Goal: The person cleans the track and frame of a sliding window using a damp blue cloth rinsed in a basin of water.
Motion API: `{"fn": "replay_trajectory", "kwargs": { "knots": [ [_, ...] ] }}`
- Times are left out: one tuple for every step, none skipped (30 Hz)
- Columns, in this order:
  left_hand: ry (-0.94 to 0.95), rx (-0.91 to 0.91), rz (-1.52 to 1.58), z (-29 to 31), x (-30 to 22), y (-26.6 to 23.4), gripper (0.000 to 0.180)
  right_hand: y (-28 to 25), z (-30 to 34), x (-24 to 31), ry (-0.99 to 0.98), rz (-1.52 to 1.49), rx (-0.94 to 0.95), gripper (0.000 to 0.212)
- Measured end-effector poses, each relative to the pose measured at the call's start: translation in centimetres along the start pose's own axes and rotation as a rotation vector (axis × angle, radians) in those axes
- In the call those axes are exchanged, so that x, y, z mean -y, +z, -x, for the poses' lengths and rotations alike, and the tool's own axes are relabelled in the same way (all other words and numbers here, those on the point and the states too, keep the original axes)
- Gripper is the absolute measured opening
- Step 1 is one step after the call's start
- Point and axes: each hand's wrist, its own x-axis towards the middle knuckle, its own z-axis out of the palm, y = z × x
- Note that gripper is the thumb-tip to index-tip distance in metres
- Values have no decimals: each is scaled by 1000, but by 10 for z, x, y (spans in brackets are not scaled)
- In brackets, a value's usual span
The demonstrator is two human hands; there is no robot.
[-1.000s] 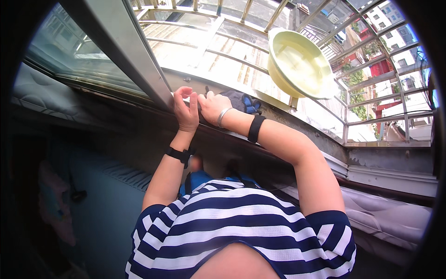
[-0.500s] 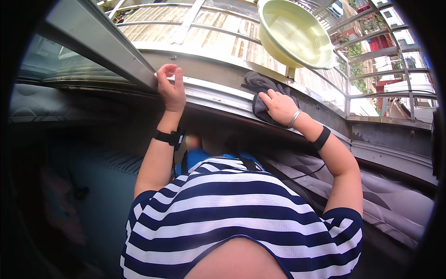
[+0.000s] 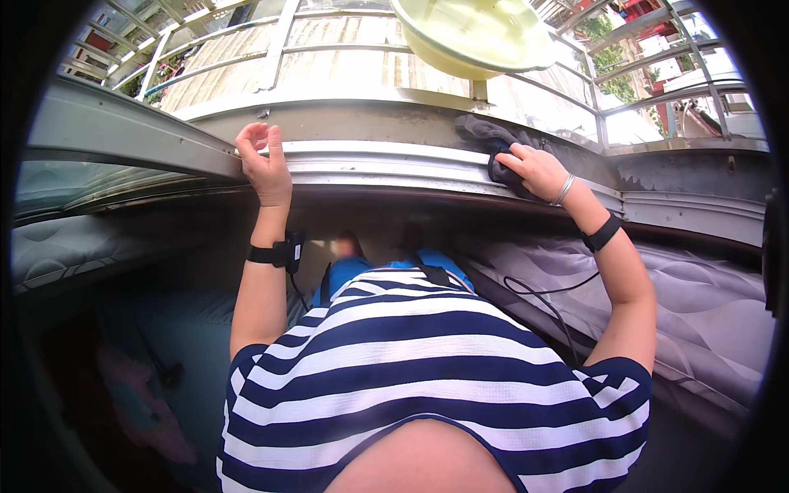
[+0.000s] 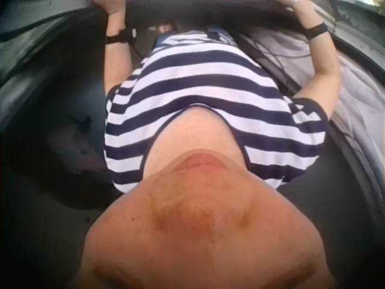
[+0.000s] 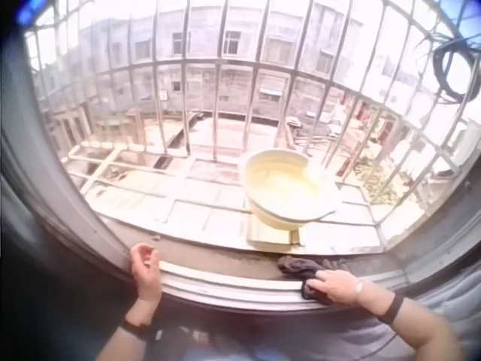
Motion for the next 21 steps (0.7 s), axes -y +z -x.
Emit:
{"fn": "replay_trajectory", "kwargs": {
  "knots": [
    [9,27,-37,0,-1,0,29,-2,1,-3,-11,-43,-53,41],
    [30,46,-44,0,-7,1,30,-6,2,-4,-21,-85,-106,38],
    [53,69,-53,-1,-17,3,31,-15,-1,0,61,-224,-165,40],
    [76,92,-62,-1,-26,6,32,-26,-7,5,60,-274,-299,37],
    [98,117,-16,-1,-34,9,32,-41,-16,13,85,-320,-381,35],
    [93,168,20,-1,-44,12,31,-55,-27,20,107,-369,-465,34],
    [89,221,61,-1,-55,15,30,-69,-37,27,141,-407,-537,33],
    [85,272,98,-1,-66,21,30,-80,-48,32,170,-447,-611,31],
    [103,310,134,0,-74,24,27,-88,-64,37,174,-479,-714,31],
    [134,354,134,0,-82,28,28,-95,-80,42,183,-508,-816,30],
    [48,439,149,0,-92,30,28,-104,-95,49,235,-595,-835,30],
    [-37,522,158,0,-101,30,29,-112,-113,56,281,-686,-856,30],
    [-62,603,133,-2,-106,31,31,-117,-132,62,291,-796,-929,29],
    [-177,651,237,-4,-105,34,33,-121,-149,69,300,-903,-1004,30],
    [-293,694,333,-7,-103,38,35,-125,-167,78,359,-907,-1066,32],
    [-411,743,436,-11,-101,43,37,-127,-183,85,425,-902,-1130,34],
    [-539,785,503,-15,-102,42,46,-127,-194,94,467,-918,-1163,34],
    [-742,751,658,-17,-112,40,53,-125,-202,104,506,-933,-1194,33],
    [-834,761,797,-24,-112,39,56,-123,-208,112,478,-1165,-1187,35],
    [-926,757,935,-31,-109,36,58,-124,-211,124,562,-1295,-1109,35],
    [-983,718,1028,-38,-104,34,56,-119,-218,127,546,-1370,-1070,35]
  ]
}}
